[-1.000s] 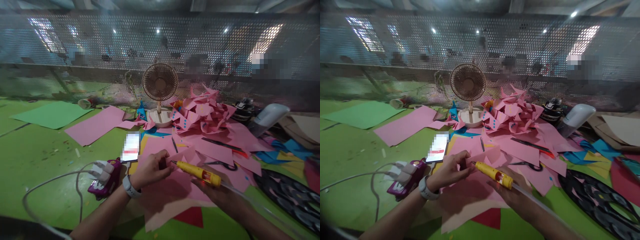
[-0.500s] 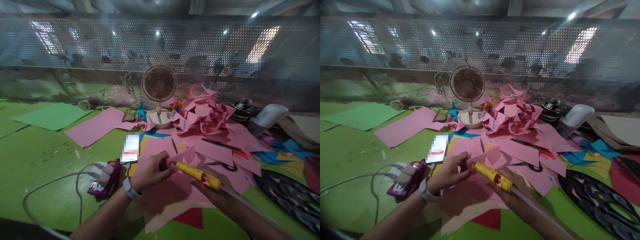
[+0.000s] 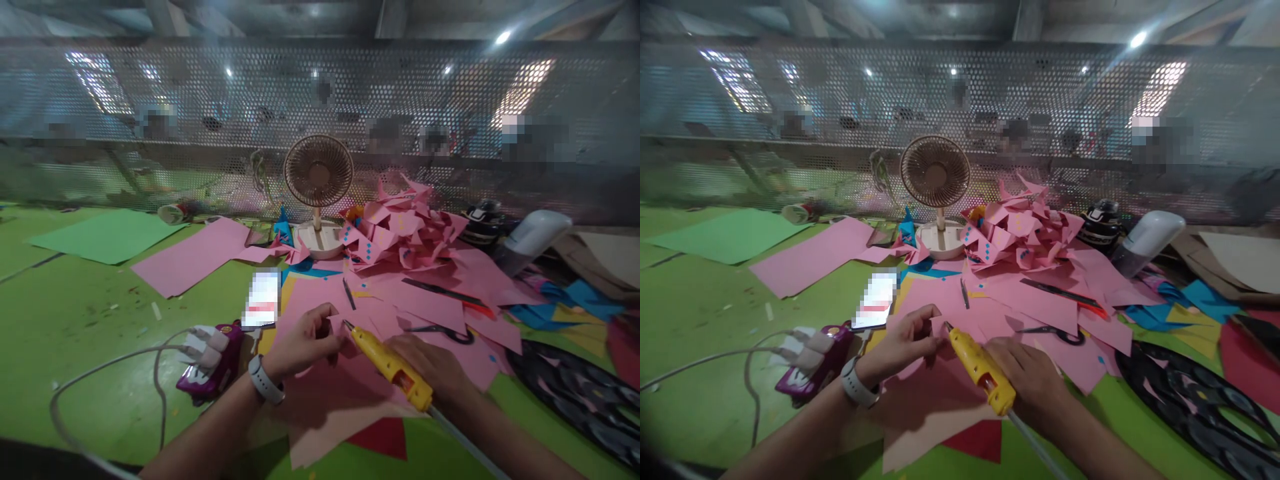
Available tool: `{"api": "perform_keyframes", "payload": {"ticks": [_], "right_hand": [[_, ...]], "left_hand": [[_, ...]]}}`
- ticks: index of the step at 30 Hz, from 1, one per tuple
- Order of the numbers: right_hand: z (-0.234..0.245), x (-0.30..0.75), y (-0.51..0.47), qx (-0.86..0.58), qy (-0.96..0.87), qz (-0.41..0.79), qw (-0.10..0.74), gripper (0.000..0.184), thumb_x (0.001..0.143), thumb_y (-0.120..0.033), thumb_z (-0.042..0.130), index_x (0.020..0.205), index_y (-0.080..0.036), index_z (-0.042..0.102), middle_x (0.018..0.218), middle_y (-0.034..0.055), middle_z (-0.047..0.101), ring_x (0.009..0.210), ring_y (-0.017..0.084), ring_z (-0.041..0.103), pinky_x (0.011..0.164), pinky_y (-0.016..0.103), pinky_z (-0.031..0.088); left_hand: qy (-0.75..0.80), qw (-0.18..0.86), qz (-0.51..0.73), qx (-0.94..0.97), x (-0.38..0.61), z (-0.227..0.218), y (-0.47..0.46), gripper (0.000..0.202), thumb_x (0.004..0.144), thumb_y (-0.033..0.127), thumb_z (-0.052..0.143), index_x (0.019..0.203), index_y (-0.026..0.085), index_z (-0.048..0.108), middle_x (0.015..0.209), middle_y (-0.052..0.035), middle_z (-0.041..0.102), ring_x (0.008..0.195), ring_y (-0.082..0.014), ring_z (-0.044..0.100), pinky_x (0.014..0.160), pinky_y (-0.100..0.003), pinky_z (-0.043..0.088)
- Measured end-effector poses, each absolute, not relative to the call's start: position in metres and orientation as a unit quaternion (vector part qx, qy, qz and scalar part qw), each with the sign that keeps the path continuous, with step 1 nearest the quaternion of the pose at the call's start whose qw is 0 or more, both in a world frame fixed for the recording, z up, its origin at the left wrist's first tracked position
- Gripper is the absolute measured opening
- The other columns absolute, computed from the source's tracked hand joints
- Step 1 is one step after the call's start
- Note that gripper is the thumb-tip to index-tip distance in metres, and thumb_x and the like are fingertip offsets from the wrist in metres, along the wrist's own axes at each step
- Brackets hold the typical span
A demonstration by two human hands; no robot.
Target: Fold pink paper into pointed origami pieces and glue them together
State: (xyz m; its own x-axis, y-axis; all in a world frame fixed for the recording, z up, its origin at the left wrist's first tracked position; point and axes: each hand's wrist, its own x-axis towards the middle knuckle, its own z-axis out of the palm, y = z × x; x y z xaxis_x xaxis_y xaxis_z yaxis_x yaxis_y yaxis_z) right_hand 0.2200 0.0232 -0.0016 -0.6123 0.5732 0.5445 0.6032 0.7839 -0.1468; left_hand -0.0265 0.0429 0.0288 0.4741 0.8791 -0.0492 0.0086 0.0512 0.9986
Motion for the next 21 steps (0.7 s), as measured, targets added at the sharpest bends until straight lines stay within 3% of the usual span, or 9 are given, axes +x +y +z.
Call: {"api": "perform_keyframes", "payload": {"ticks": [8,13,16,21], "right_hand": [[0.013,0.227,0.027,-0.263,-0.923,-0.122,0.251,0.028,0.084,-0.015,0.045,0.11,-0.014,0.055,0.103,0.0125,0.066,0.09,0.022,0.063,0.073,0.033,0.052],[0.037,0.238,0.025,-0.267,-0.902,-0.109,0.32,0.033,0.084,-0.019,0.048,0.117,-0.016,0.049,0.105,0.0126,0.065,0.099,0.021,0.06,0.08,0.032,0.05],[0.047,0.256,0.025,-0.341,-0.874,-0.102,0.332,0.031,0.085,-0.02,0.043,0.115,-0.017,0.05,0.108,0.0129,0.063,0.102,0.022,0.058,0.083,0.034,0.048],[0.026,0.313,0.024,-0.54,-0.791,-0.144,0.251,0.031,0.081,-0.027,0.043,0.109,-0.02,0.055,0.109,0.0102,0.063,0.097,0.025,0.061,0.074,0.034,0.05]], "left_hand": [[0.364,0.633,0.358,0.581,-0.029,0.033,0.043,0.02,0.072,0.022,0.06,0.082,0.017,0.043,0.059,0.0054,0.053,0.043,-0.0073,0.053,0.042,-0.017,0.041],[0.36,0.631,0.352,0.59,-0.032,0.034,0.045,0.02,0.072,0.02,0.06,0.081,0.017,0.043,0.052,0.0074,0.051,0.042,-0.0079,0.053,0.041,-0.017,0.04],[0.366,0.624,0.346,0.598,-0.035,0.032,0.047,0.021,0.072,0.019,0.059,0.085,0.017,0.043,0.047,0.0085,0.05,0.041,-0.0095,0.054,0.04,-0.017,0.038],[0.369,0.607,0.307,0.633,-0.04,0.032,0.05,0.018,0.072,0.021,0.059,0.079,0.017,0.043,0.051,0.0056,0.055,0.043,-0.009,0.053,0.043,-0.018,0.04]]}}
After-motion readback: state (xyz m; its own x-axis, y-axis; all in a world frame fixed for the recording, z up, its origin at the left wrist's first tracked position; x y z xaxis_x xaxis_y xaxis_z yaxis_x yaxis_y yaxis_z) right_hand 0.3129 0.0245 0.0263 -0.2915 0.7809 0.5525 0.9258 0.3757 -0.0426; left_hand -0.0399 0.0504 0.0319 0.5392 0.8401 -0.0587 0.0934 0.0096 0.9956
